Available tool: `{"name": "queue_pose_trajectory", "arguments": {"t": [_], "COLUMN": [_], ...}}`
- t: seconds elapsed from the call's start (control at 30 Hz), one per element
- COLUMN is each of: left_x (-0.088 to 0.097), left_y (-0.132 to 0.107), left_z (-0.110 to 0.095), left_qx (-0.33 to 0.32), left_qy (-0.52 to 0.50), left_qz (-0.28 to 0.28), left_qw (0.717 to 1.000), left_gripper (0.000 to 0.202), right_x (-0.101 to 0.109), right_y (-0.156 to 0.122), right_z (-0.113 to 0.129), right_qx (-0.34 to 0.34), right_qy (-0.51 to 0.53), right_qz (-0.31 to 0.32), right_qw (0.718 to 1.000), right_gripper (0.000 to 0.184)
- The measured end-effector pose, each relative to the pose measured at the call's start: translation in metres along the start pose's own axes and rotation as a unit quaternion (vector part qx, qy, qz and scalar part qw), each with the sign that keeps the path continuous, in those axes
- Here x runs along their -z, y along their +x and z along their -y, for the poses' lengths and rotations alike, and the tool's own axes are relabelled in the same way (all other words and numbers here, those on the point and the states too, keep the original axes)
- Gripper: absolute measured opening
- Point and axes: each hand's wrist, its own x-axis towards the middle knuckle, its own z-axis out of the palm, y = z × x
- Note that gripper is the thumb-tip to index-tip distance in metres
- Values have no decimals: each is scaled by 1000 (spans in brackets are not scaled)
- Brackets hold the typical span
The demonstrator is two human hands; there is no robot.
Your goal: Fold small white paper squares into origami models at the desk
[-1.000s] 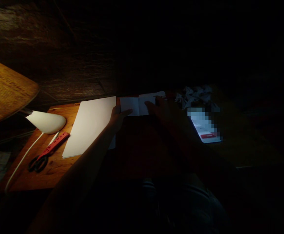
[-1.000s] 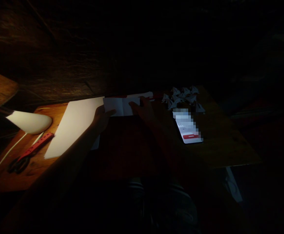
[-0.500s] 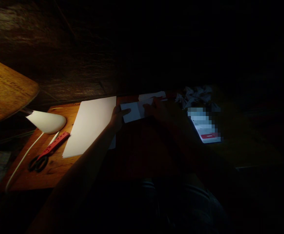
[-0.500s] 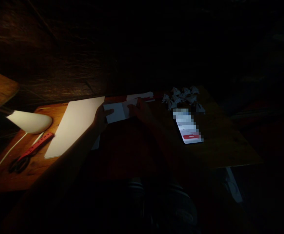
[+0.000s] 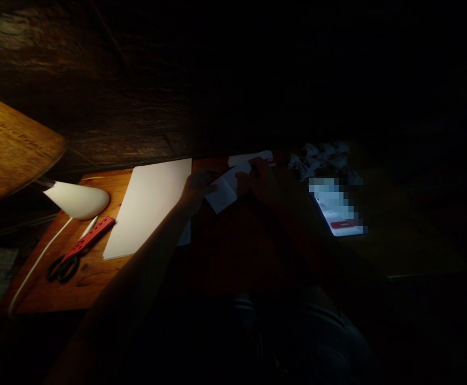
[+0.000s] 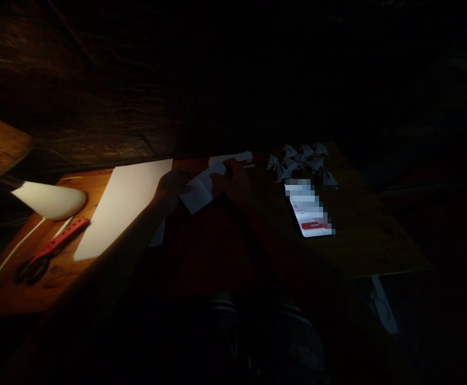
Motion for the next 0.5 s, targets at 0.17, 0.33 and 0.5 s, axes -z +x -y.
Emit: {"name": "queue_pose_trajectory", "arguments": {"t": [0.17, 0.33, 0.5], "left_x": [-2, -6, -7], "left_y": [-4, -7, -8], "left_z": [-11, -12, -8], "left_qx": [11, 26, 20], "left_qy": [48, 100, 110], "left_qz": [40, 55, 72], "left_qw": [998, 993, 991], "left_gripper": [38, 27, 25], "right_x": [0, -2, -2], "right_y": [0, -2, -7], "right_z": [1, 3, 10], "right_qx": [14, 28, 6], "right_qy": [11, 28, 30], "right_qz": [27, 50, 50], "right_qw": [999, 998, 998], "right_gripper": [27, 27, 25]}}
